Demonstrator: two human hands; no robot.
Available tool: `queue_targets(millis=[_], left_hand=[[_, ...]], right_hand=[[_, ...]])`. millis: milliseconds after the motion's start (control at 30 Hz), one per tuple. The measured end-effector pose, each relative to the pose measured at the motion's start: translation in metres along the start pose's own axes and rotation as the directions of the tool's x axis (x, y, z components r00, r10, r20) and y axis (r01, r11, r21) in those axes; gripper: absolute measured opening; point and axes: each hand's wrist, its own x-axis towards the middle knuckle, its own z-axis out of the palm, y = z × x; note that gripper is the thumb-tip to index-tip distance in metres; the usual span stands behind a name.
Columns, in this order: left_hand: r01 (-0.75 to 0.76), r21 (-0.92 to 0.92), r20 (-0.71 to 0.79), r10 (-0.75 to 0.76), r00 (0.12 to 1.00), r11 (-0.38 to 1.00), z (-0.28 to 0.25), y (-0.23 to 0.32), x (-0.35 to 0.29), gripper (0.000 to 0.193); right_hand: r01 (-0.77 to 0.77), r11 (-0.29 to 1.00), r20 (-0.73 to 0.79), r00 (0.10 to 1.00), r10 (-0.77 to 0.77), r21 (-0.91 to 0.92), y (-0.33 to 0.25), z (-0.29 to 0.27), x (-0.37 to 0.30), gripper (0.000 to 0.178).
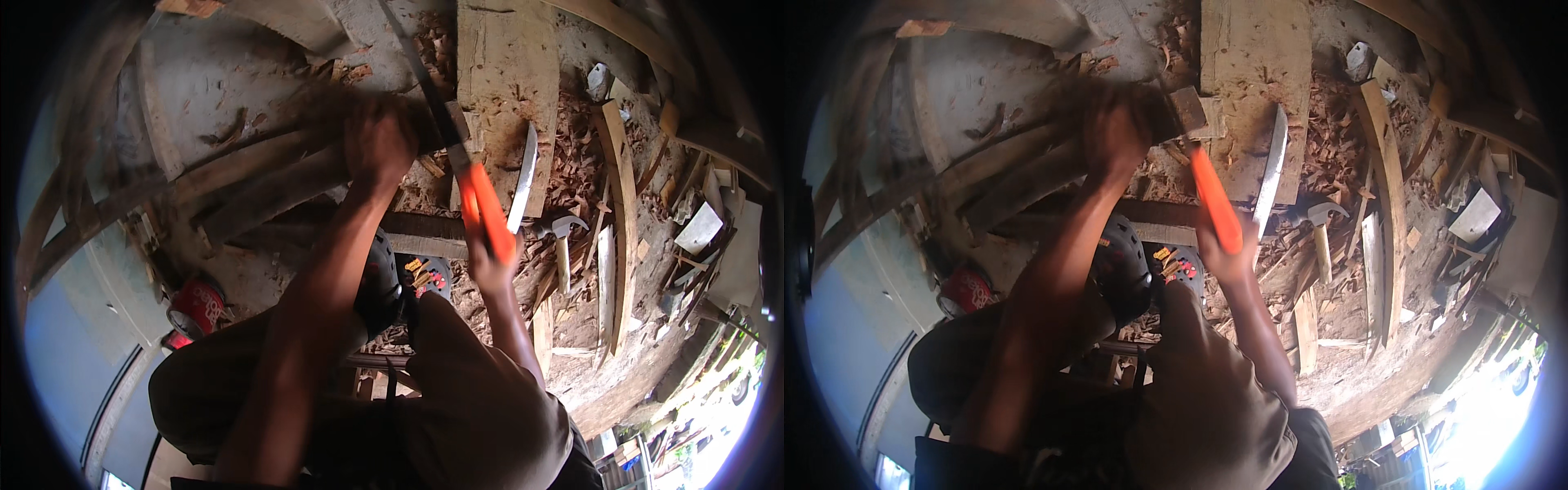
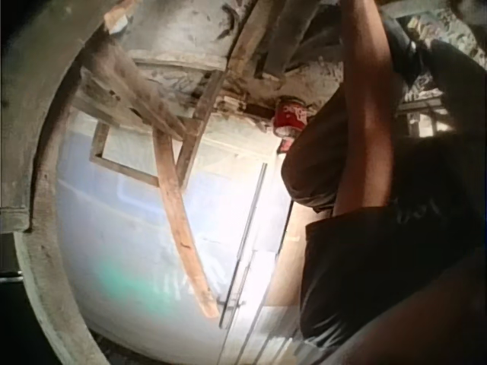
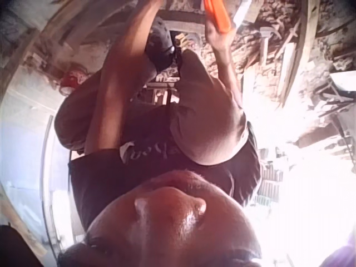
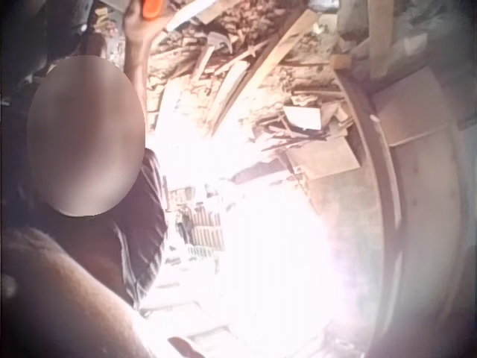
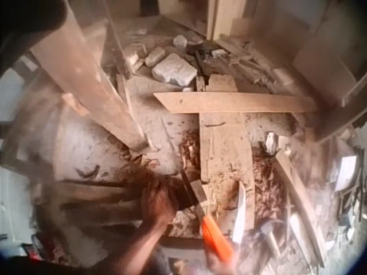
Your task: The person carves a small piece of wood using a chisel and a saw. They repeatedly shape the wood, occasionally inspecting the edges and adjusting their grip.
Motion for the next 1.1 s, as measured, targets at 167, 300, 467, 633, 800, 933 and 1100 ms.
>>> queue_targets(millis=[167, 300, 467, 633, 800, 933, 1100], left_hand=[[-0.042, -0.006, -0.054, 0.041, 0.998, 0.999, 0.005, 0.004, -0.007, 0.022], [0.038, -0.047, 0.121, -0.032, 0.992, 0.998, 0.002, 0.003, -0.002, 0.021], [0.102, -0.06, 0.066, -0.098, 0.993, 0.993, -0.019, 0.011, -0.001, 0.017], [-0.014, -0.041, -0.091, 0.011, 0.996, 0.999, 0.009, -0.001, 0.002, 0.022], [0.012, 0.036, -0.084, -0.009, 0.996, 0.999, -0.007, 0.003, -0.003, 0.021], [-0.05, -0.006, -0.075, 0.049, 0.996, 0.999, 0.016, 0.002, 0.0, 0.02], [-0.049, -0.026, -0.083, 0.047, 0.995, 0.998, 0.014, -0.004, -0.004, 0.02]], right_hand=[[0.04, 0.998, -0.009, 0.999, -0.04, 0.053, -0.006, 0.014, 0.018, 0.007], [-0.213, 0.927, -0.073, 0.967, 0.246, 0.309, -0.01, 0.014, 0.024, 0.01], [-0.085, 0.908, -0.094, 0.986, 0.135, 0.41, 0.022, 0.028, 0.021, 0.01], [-0.167, 0.912, -0.071, 0.976, 0.208, 0.375, 0.008, 0.025, 0.026, 0.011], [-0.161, 0.926, -0.038, 0.982, 0.185, 0.342, -0.013, 0.021, 0.025, 0.012], [-0.229, 0.948, 0.162, 0.967, 0.196, 0.221, -0.018, 0.009, 0.023, 0.014], [-0.245, 0.937, 0.188, 0.961, 0.201, 0.25, 0.004, 0.012, 0.022, 0.007]])
